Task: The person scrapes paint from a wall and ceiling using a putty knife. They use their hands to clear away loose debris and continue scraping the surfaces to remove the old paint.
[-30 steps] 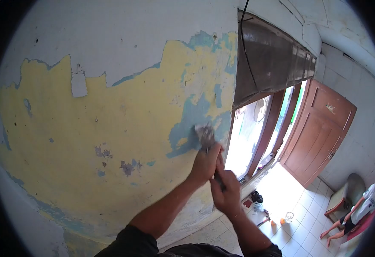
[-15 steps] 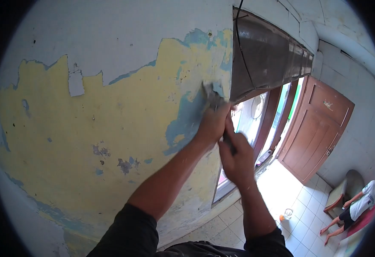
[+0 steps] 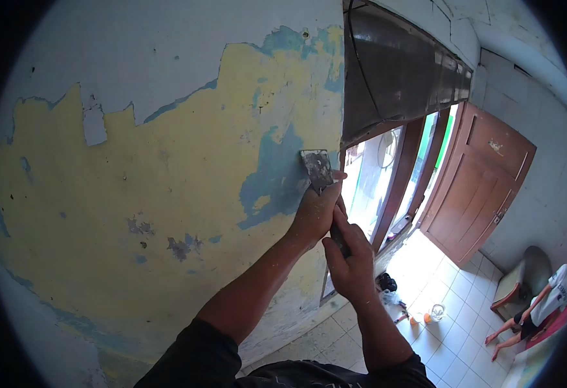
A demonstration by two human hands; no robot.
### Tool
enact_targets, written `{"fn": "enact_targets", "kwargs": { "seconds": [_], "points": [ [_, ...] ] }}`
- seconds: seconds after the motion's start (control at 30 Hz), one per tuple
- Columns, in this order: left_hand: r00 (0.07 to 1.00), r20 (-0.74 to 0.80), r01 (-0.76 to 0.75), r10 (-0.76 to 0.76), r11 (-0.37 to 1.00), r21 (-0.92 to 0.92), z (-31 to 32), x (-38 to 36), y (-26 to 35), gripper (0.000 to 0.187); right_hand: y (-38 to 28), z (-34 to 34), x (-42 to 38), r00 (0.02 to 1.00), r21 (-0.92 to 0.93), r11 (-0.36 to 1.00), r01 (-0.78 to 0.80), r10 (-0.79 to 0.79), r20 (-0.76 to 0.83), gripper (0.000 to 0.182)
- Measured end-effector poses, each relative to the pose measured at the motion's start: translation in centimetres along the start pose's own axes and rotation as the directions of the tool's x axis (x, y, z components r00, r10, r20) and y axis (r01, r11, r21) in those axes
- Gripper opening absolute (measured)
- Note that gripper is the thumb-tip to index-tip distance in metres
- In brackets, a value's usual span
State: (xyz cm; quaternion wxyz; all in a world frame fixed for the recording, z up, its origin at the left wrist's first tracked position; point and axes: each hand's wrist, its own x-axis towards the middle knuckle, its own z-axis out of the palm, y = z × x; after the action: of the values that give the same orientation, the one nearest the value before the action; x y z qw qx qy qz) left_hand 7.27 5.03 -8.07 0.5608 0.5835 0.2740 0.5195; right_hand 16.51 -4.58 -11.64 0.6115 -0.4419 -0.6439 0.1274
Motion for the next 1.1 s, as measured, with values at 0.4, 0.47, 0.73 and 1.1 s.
{"fn": "enact_targets", "kwargs": {
  "seconds": [0.4, 0.47, 0.73, 1.1],
  "points": [
    [0.994, -0.054, 0.095, -0.093, 0.995, 0.020, -2.0, -5.4, -6.9, 0.030, 4.0, 1.7, -7.0, 0.992, -0.099, 0.993, -0.061, 0.071, 0.106, 0.058],
    [0.996, -0.047, 0.085, -0.082, 0.994, 0.067, -2.2, -5.8, -7.6, 0.029, 4.2, 1.6, -7.7, 0.987, -0.084, 0.993, -0.087, 0.097, 0.126, 0.056],
    [0.994, -0.043, 0.100, -0.098, 0.994, 0.050, -2.3, -4.6, -6.9, 0.024, 4.1, 1.6, -7.1, 0.992, -0.118, 0.990, -0.079, 0.090, 0.090, 0.056],
    [1.000, 0.014, 0.023, -0.025, 0.997, 0.079, -1.3, -1.1, -4.9, 0.027, 5.2, 1.9, -4.3, 0.999, -0.154, 0.988, -0.012, 0.019, 0.038, 0.061]
  ]
}}
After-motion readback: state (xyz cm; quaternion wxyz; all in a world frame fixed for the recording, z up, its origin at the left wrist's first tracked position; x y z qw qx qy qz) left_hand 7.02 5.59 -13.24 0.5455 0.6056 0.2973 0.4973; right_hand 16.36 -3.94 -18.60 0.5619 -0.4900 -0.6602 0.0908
